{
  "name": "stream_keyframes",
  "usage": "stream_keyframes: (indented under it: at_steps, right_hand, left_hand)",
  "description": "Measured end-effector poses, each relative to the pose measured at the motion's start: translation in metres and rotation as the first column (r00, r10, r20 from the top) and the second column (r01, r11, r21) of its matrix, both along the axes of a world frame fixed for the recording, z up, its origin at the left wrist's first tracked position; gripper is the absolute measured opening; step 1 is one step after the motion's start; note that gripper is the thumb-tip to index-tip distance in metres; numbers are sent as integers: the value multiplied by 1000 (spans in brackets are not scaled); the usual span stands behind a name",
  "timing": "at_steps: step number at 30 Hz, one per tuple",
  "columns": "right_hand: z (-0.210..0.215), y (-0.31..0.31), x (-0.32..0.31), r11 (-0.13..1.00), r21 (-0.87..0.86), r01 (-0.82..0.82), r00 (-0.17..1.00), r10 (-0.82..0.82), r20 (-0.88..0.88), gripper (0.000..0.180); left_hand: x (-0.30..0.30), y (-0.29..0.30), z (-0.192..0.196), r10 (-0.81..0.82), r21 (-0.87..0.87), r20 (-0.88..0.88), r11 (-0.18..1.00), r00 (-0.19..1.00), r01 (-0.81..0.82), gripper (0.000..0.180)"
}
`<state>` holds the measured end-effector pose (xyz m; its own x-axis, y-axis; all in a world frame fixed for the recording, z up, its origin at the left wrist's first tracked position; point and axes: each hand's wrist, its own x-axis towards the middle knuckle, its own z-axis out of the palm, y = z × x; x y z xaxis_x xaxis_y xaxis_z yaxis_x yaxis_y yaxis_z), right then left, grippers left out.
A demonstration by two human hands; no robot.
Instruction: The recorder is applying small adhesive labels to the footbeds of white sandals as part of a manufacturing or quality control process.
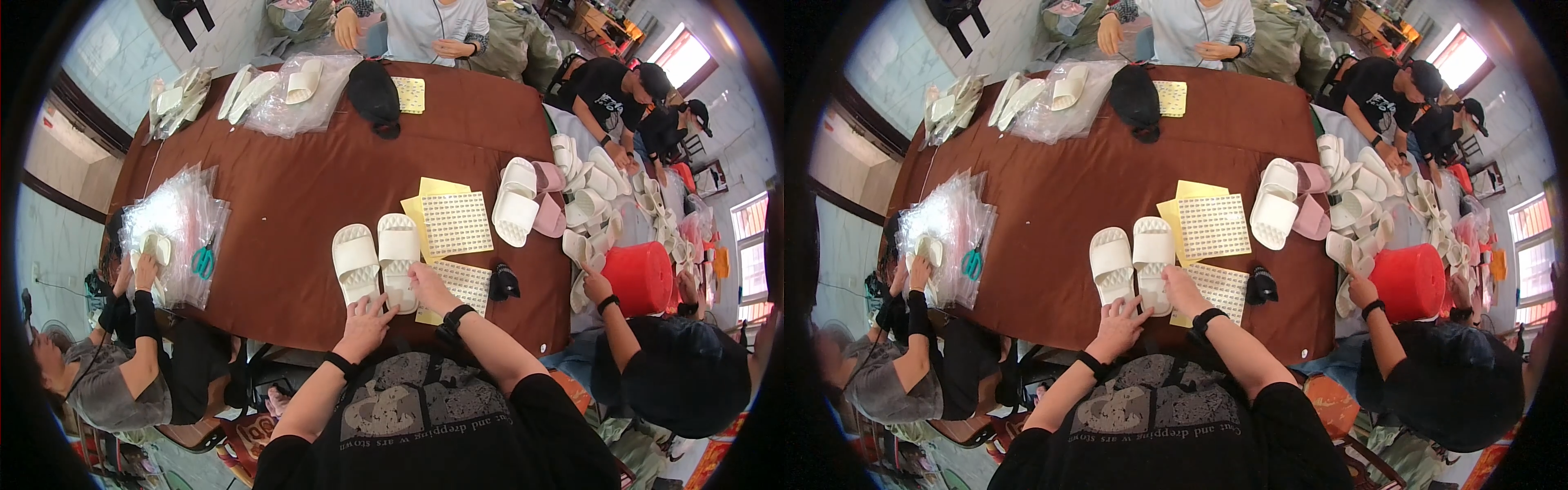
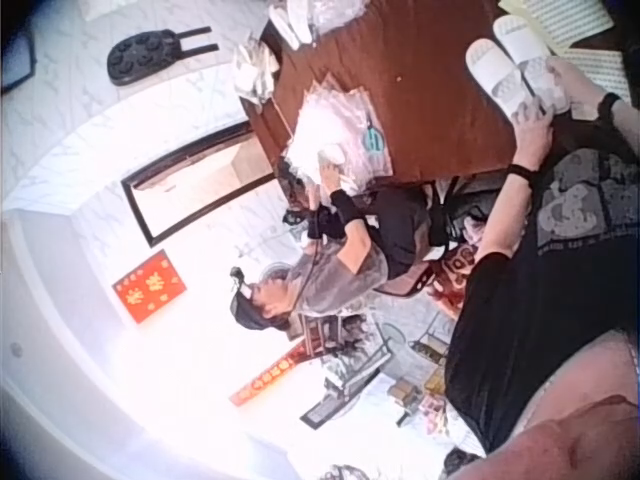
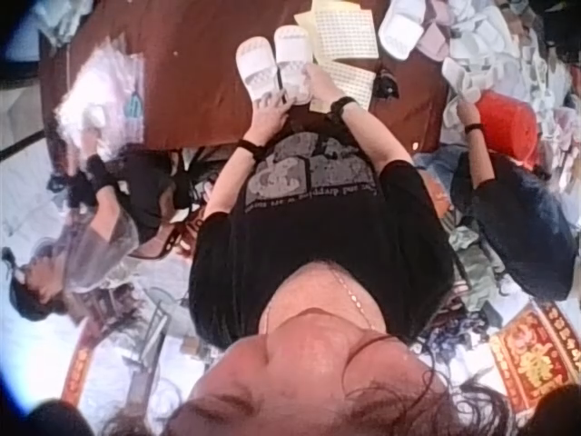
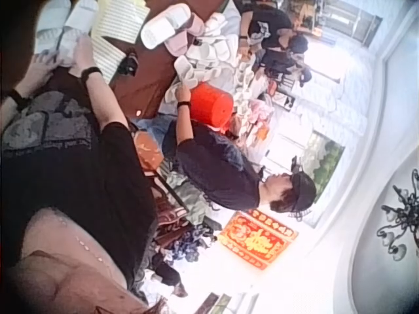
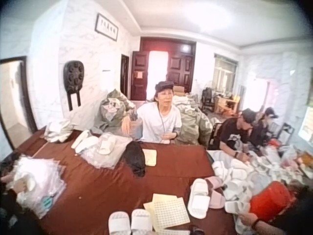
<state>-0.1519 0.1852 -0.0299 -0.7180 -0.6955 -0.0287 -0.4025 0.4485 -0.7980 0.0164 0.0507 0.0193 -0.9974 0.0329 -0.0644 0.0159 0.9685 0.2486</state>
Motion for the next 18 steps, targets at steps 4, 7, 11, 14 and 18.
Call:
stream_keyframes:
  at_steps: [4, 7, 11, 14, 18]
  right_hand:
    - [7, 0, 1, 1000, -28, 11, 998, -9, 65, 9]
    - [7, 3, -1, 1000, 8, -11, 995, 10, 99, 13]
    - [-4, 3, 2, 999, -6, -41, 998, 41, -41, 20]
    - [-2, 5, 3, 999, 7, -40, 999, 40, -29, 21]
    - [1, 4, 5, 996, 92, -19, 1000, 20, -2, 21]
  left_hand:
    - [1, -2, 0, 6, -14, -2, 1000, 1000, -6, 58]
    - [-1, -1, 2, -2, 0, -13, 1000, 1000, 2, 57]
    - [2, -1, -4, -6, -22, -36, 1000, 999, 6, 57]
    - [2, 1, -4, -20, -30, -40, 999, 999, 19, 57]
    - [3, 1, -5, -47, -65, -52, 997, 998, 44, 59]
